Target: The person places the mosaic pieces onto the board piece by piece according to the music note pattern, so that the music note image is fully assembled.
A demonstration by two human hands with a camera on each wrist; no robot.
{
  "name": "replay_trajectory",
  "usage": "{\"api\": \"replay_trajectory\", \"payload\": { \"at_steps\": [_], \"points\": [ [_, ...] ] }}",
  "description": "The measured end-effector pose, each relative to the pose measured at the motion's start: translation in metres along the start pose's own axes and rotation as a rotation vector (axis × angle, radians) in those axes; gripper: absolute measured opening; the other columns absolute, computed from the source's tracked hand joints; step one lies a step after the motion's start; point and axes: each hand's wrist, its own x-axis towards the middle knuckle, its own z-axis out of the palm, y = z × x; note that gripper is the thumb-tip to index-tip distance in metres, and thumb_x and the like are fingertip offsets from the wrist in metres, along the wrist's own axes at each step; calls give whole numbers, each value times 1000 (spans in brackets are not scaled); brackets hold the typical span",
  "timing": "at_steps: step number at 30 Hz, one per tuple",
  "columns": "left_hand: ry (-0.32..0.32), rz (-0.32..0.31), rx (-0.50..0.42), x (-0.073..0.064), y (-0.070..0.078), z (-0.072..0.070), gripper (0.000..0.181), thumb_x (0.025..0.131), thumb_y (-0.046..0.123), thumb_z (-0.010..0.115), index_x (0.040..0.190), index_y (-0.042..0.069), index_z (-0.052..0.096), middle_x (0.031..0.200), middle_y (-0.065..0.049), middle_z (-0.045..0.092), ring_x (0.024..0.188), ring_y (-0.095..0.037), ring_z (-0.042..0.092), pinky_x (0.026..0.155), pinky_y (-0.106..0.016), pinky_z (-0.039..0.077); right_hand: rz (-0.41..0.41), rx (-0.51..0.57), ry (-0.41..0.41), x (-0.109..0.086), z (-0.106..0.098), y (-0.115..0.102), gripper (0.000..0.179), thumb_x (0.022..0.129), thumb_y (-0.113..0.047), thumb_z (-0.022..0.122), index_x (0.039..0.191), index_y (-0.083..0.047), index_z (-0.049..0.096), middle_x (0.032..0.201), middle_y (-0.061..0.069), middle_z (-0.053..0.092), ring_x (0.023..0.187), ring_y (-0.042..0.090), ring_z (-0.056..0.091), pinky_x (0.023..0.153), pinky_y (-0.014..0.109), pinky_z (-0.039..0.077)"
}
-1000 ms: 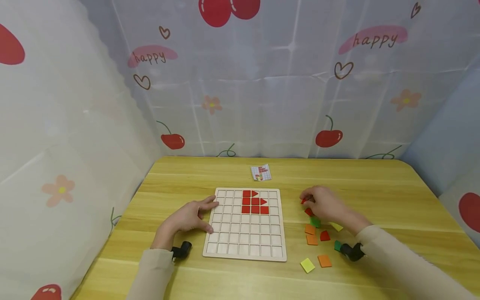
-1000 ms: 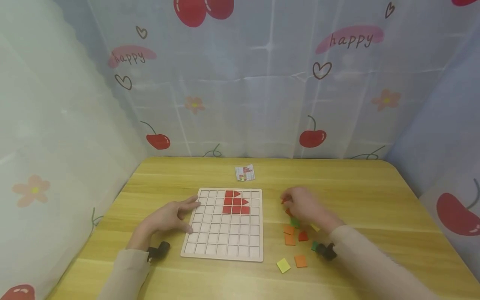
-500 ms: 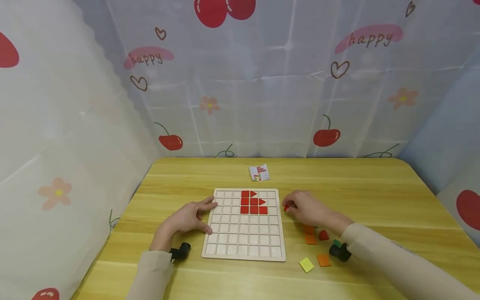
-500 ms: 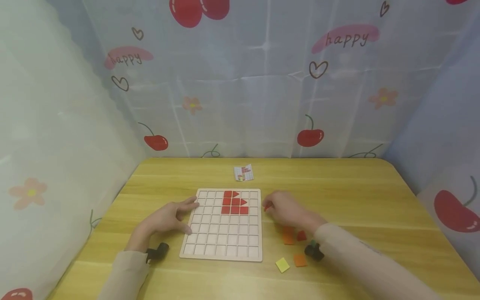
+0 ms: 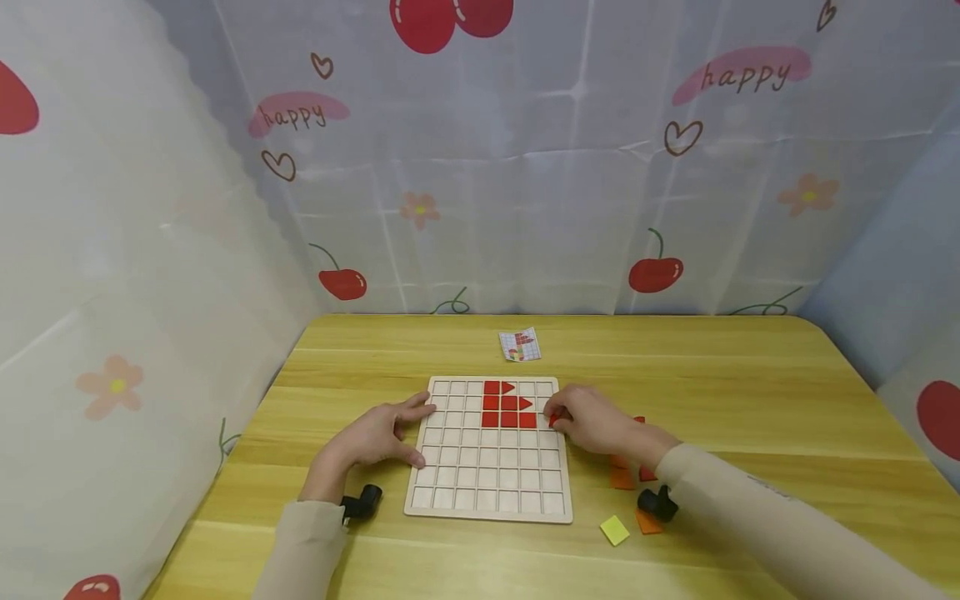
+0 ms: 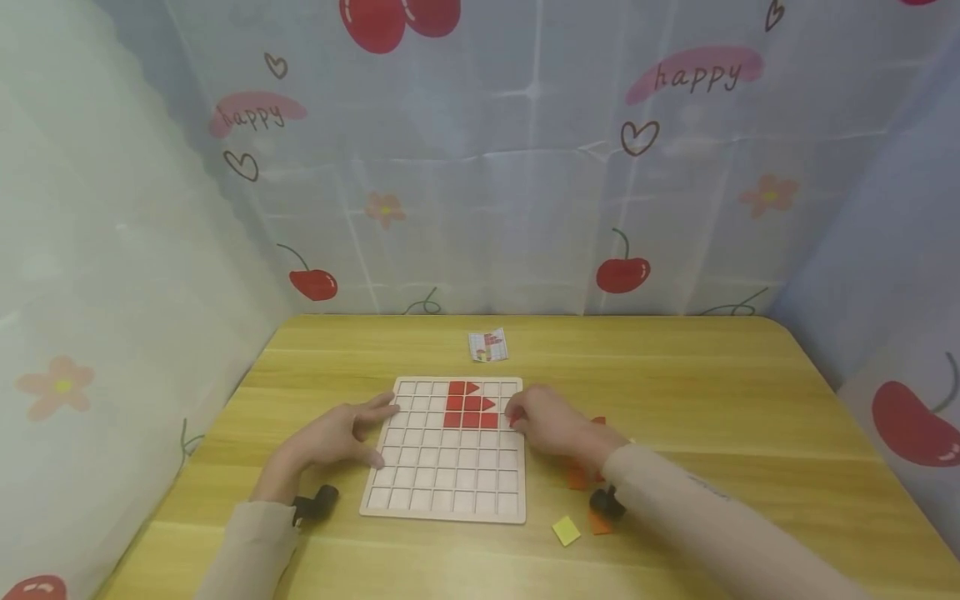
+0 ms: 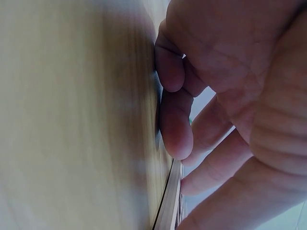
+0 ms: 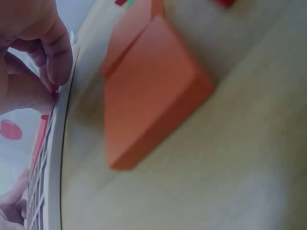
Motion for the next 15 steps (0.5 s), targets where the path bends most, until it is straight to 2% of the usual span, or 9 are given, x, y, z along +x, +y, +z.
{"api": "replay_trajectory", "payload": {
  "at_steps": [8,15],
  "points": [
    [-6,-7,5,1,-2,0,90,75,30,92,154,20,50,170,0,29,68,-14,39,66,-24,37,-25,16,-7,7,4,-2,14,95,-1,70,104,-9,77,98,3,69,87,13,57,82,36,53],
    [-3,-18,4,2,-4,1,90,74,29,92,154,23,50,170,4,29,69,-13,39,66,-23,37,18,27,1,10,4,-6,17,93,1,69,104,-9,77,95,3,72,85,12,57,82,34,53]
  ]
}}
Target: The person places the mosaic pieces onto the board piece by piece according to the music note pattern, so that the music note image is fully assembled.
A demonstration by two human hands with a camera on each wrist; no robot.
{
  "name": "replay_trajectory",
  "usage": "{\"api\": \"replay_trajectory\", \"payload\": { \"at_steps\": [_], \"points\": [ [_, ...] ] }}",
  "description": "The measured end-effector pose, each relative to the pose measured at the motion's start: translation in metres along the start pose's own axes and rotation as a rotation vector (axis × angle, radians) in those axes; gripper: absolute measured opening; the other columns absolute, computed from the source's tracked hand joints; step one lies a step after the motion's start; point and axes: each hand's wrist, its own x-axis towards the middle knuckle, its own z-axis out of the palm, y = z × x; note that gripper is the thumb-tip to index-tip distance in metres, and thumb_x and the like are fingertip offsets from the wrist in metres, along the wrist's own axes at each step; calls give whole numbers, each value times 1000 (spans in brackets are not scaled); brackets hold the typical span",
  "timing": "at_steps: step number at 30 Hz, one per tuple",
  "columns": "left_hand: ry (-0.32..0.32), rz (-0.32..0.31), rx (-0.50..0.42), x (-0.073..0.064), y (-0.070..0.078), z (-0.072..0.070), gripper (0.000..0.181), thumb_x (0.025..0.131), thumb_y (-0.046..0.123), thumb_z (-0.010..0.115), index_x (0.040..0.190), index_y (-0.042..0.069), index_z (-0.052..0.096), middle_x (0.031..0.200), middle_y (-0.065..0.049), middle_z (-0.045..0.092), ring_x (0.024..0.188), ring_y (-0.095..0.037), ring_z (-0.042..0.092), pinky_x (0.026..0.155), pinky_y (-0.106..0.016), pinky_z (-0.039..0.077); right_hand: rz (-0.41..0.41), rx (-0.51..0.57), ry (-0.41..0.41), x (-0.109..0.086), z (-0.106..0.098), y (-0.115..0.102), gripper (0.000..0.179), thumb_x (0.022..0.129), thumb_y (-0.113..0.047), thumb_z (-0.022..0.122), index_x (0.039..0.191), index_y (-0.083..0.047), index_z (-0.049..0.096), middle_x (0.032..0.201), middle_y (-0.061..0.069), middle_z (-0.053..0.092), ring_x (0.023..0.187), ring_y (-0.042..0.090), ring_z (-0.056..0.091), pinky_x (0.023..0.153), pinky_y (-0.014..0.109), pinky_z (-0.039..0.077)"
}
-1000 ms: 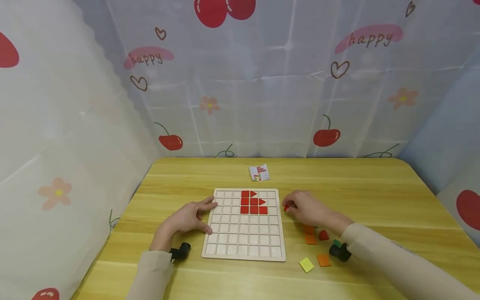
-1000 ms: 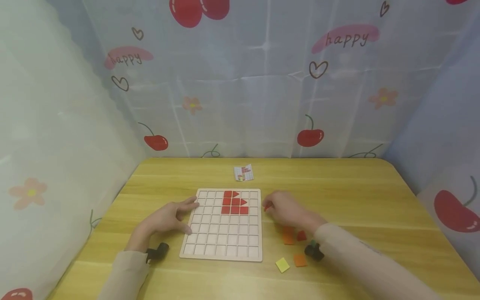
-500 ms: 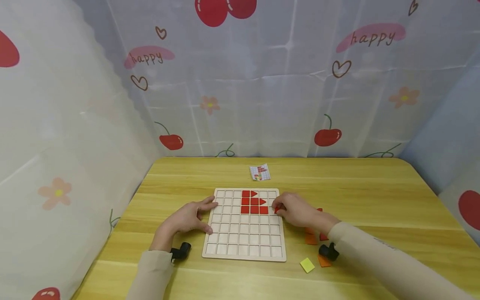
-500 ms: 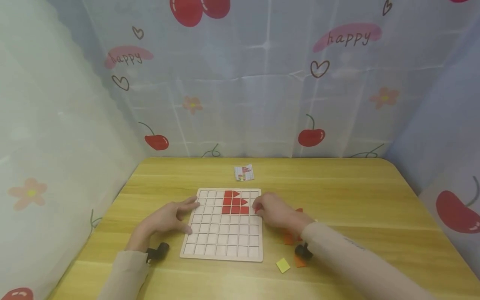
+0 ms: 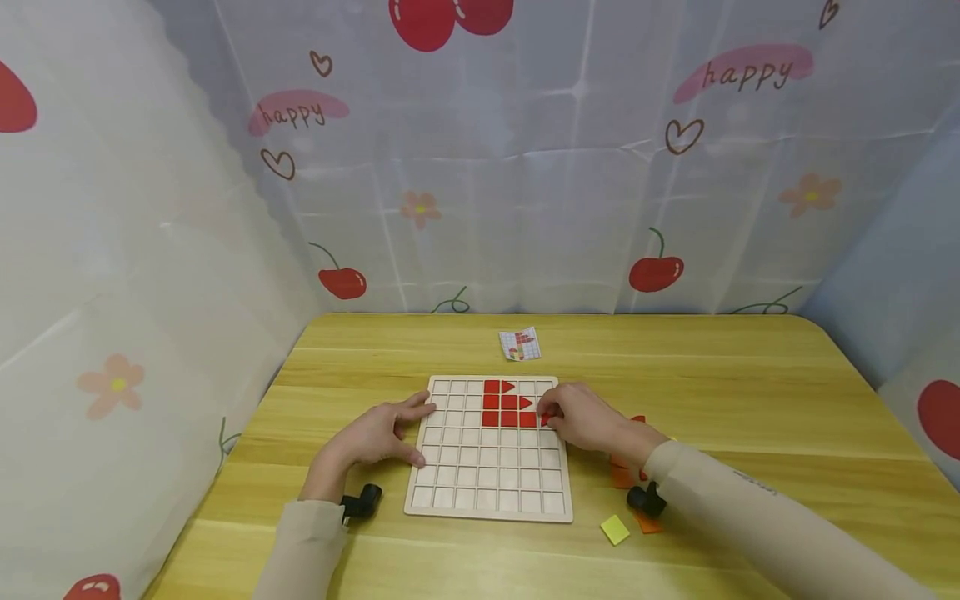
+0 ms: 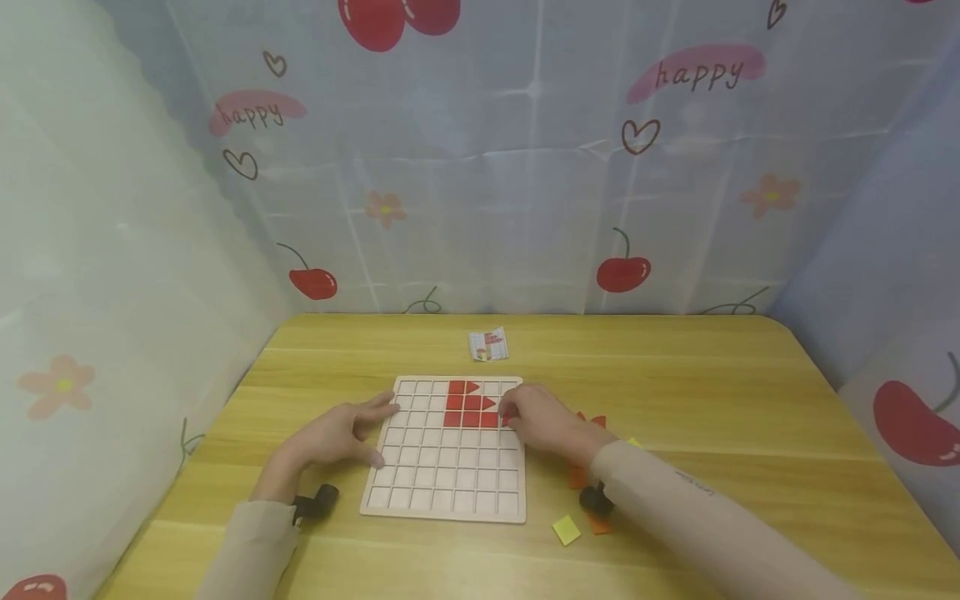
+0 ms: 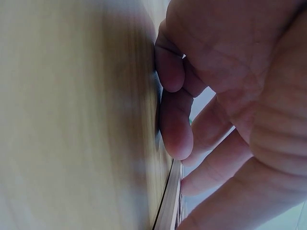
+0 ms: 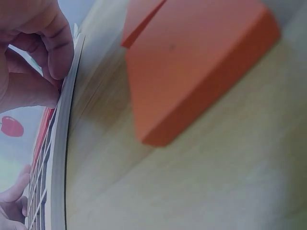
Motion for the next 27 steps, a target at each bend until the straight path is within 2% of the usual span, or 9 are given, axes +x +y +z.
{"api": "replay_trajectory", "payload": {
  "at_steps": [5,14,21,27],
  "points": [
    [-2,2,-3,-1,-1,0,90,74,29,93,154,22,50,170,3,29,68,-14,39,65,-24,37,26,16,-5,1,1,-3,16,93,1,70,104,-9,78,95,3,73,84,11,58,82,34,54],
    [2,-5,-15,1,-2,1,90,74,29,93,154,23,50,170,5,29,71,-16,40,66,-24,38,23,56,12,-1,0,-2,16,94,0,69,103,-9,78,97,1,74,85,11,60,82,35,55],
    [-7,7,-20,0,0,1,91,74,28,93,154,20,50,170,2,29,70,-15,39,66,-24,38,31,107,-11,-11,-7,6,18,97,-1,66,109,-9,77,101,1,73,86,12,59,80,33,52],
    [-1,15,-22,1,-4,1,91,74,29,93,154,21,50,170,3,29,69,-14,39,65,-23,38,21,114,20,-22,-16,16,18,97,-1,66,108,-10,77,99,-1,72,86,13,57,77,31,50]
  ]
}}
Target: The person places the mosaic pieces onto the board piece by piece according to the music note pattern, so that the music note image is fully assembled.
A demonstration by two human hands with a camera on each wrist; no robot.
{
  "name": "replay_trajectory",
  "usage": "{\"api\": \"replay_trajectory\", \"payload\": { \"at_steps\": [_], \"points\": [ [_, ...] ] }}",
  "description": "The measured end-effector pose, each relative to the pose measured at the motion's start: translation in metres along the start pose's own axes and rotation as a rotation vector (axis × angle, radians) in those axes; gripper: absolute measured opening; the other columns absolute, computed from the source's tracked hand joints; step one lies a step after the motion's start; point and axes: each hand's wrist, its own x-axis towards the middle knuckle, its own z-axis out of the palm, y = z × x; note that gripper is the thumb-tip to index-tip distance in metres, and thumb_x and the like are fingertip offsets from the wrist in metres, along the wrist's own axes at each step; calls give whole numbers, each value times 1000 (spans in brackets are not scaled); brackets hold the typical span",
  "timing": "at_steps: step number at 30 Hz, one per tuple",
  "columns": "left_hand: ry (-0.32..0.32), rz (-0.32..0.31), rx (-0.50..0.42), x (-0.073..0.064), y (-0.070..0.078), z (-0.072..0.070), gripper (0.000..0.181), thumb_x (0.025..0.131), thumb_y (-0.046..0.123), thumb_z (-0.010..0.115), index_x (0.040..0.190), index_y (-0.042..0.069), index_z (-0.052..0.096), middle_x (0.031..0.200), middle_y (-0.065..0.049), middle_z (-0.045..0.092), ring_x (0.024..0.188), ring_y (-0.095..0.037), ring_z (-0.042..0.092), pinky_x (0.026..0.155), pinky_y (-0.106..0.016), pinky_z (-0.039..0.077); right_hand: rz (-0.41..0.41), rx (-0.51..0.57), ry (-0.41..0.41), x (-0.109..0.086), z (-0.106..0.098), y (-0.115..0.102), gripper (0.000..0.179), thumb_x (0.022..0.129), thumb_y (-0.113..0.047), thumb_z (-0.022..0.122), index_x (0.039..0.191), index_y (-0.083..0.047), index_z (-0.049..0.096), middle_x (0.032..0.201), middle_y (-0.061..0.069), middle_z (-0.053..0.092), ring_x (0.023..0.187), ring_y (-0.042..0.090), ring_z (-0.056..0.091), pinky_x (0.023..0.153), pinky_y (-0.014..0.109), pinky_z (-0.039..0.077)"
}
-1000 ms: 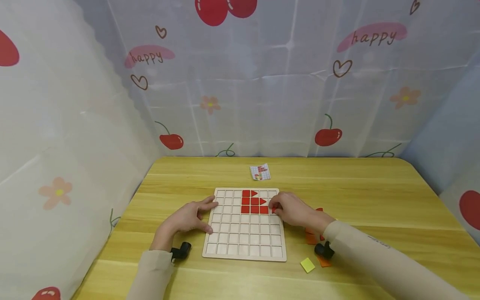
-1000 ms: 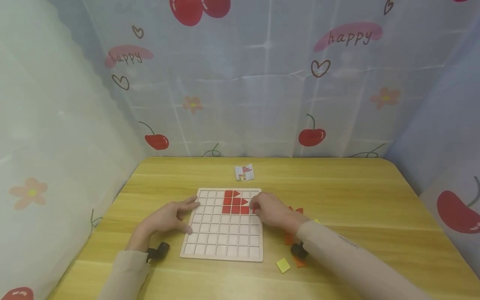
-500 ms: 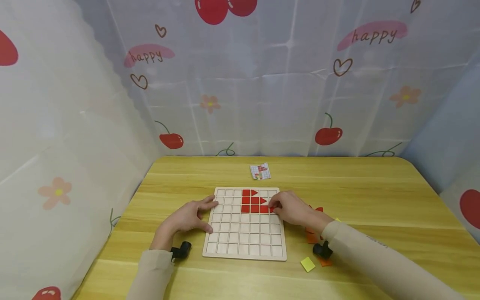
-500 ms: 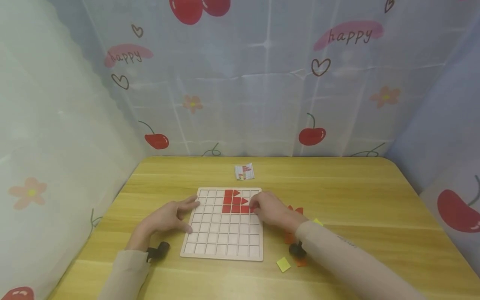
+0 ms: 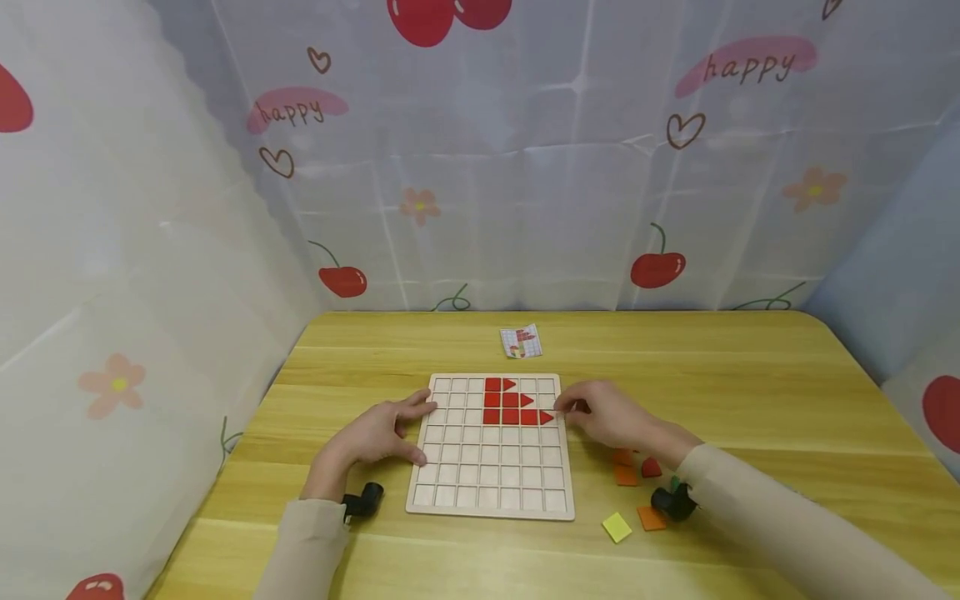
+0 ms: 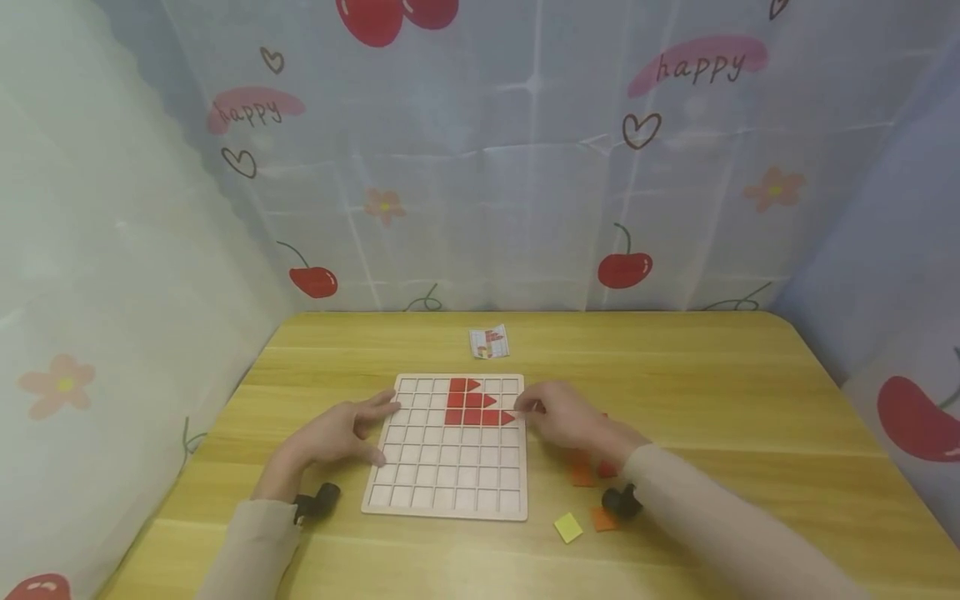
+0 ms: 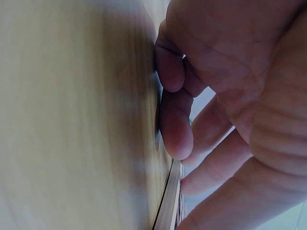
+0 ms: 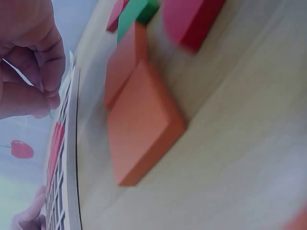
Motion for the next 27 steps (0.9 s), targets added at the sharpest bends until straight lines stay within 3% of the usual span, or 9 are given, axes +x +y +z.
{"api": "replay_trajectory", "payload": {
  "at_steps": [8,14,22,27],
  "points": [
    [-1,-15,-14,0,1,1,91,74,28,93,154,21,50,171,3,28,69,-15,39,64,-24,38,-28,-1,0,-21,-12,9,19,94,1,67,109,-6,77,101,3,75,85,11,59,76,28,52],
    [-4,-24,-12,0,1,0,91,74,28,93,154,22,50,171,4,28,70,-15,39,65,-24,38,-32,-35,-31,-39,-18,13,23,93,-1,70,113,-11,77,108,-1,74,91,12,60,81,32,54],
    [-3,-26,6,-1,4,-2,91,74,29,93,154,23,50,171,5,28,70,-14,40,67,-24,38,-188,-119,-19,-56,-26,26,28,89,2,75,111,-16,76,114,-4,74,105,20,67,94,46,52],
    [-6,-19,18,-1,5,-4,91,74,30,93,154,22,50,171,4,28,69,-13,39,67,-23,37,-197,-142,-36,-63,-31,36,37,85,6,75,113,-19,76,116,-6,74,102,18,61,91,40,49]
  ]
}}
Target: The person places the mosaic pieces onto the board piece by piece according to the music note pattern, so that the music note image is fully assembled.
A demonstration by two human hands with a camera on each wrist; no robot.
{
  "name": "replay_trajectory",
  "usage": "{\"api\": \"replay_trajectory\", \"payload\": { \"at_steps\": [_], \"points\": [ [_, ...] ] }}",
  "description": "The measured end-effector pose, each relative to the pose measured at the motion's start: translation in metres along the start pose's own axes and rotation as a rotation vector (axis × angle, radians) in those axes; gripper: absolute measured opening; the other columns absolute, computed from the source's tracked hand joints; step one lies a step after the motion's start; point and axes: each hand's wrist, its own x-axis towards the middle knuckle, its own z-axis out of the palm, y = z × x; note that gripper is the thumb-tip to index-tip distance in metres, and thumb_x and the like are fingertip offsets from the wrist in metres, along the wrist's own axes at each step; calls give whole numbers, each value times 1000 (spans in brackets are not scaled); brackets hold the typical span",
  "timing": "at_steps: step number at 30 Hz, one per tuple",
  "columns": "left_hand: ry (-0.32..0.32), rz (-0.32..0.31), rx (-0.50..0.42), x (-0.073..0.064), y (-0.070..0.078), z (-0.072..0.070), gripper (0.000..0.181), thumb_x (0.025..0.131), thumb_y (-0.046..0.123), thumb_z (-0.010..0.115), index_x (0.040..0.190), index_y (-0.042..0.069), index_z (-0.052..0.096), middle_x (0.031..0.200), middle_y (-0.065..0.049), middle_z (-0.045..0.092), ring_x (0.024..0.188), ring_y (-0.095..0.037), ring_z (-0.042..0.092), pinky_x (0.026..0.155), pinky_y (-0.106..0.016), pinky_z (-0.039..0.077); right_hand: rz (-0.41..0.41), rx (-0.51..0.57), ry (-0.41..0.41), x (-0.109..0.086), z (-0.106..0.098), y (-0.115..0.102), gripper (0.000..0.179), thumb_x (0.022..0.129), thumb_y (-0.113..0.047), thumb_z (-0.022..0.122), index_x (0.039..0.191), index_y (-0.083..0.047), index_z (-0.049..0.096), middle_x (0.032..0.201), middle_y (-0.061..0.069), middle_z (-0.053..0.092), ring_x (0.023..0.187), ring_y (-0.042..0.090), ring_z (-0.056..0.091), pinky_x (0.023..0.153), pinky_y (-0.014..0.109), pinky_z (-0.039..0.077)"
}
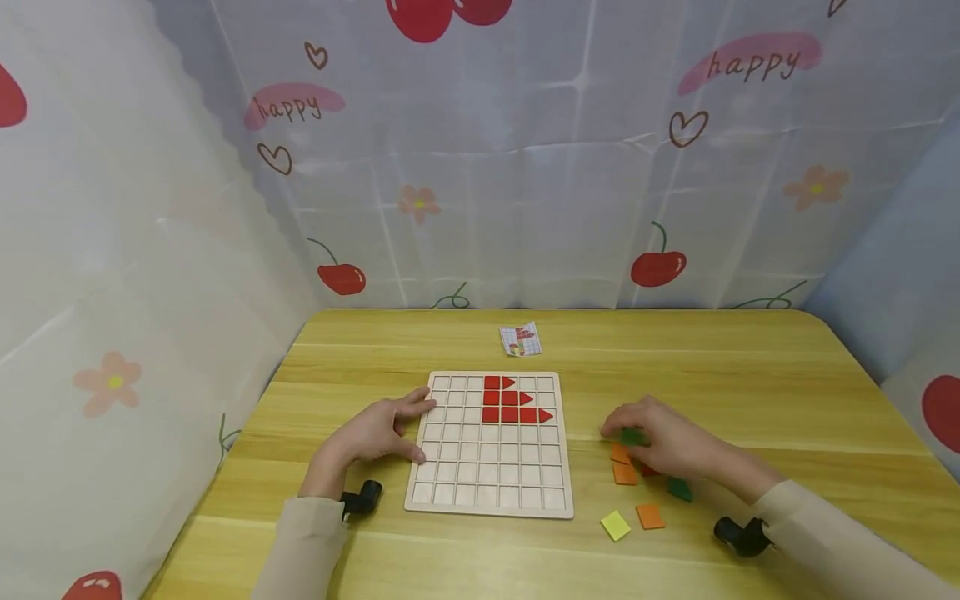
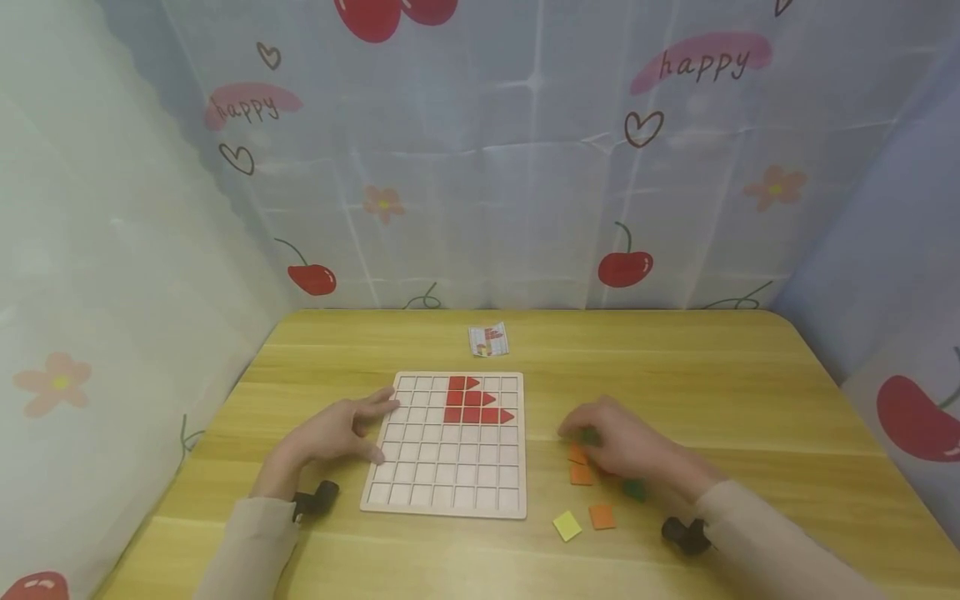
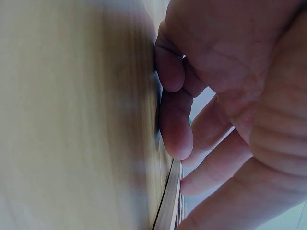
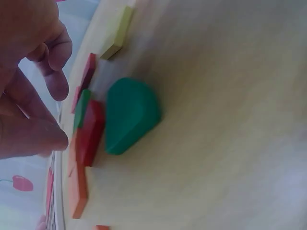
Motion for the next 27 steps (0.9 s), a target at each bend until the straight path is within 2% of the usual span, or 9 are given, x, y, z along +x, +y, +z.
{"api": "replay_trajectory", "payload": {
  "at_steps": [6,14,21,27],
  "points": [
    [2,-2,1,0,0,0,92,74,30,93,154,22,49,171,5,28,69,-13,40,66,-23,37,7,-1,-34,-5,3,5,42,83,8,73,111,-23,77,119,-7,73,99,13,50,83,30,47],
    [-1,-6,-12,0,2,1,92,74,29,93,154,22,49,171,4,28,70,-14,41,65,-23,37,4,-13,-47,-5,7,10,37,87,3,75,109,-28,78,115,-14,73,101,11,51,87,32,49],
    [-4,-5,-14,-1,1,1,91,74,29,93,154,21,50,171,3,28,69,-15,39,64,-23,37,-72,-66,-35,-4,9,8,36,86,0,77,111,-26,79,113,-10,68,99,13,50,86,35,49],
    [1,5,-6,0,0,1,92,74,29,93,154,20,49,171,1,28,69,-14,39,65,-24,37,-35,-89,-45,-4,9,7,28,89,-8,79,107,-28,76,115,-9,65,104,15,52,91,40,50]
  ]
}}
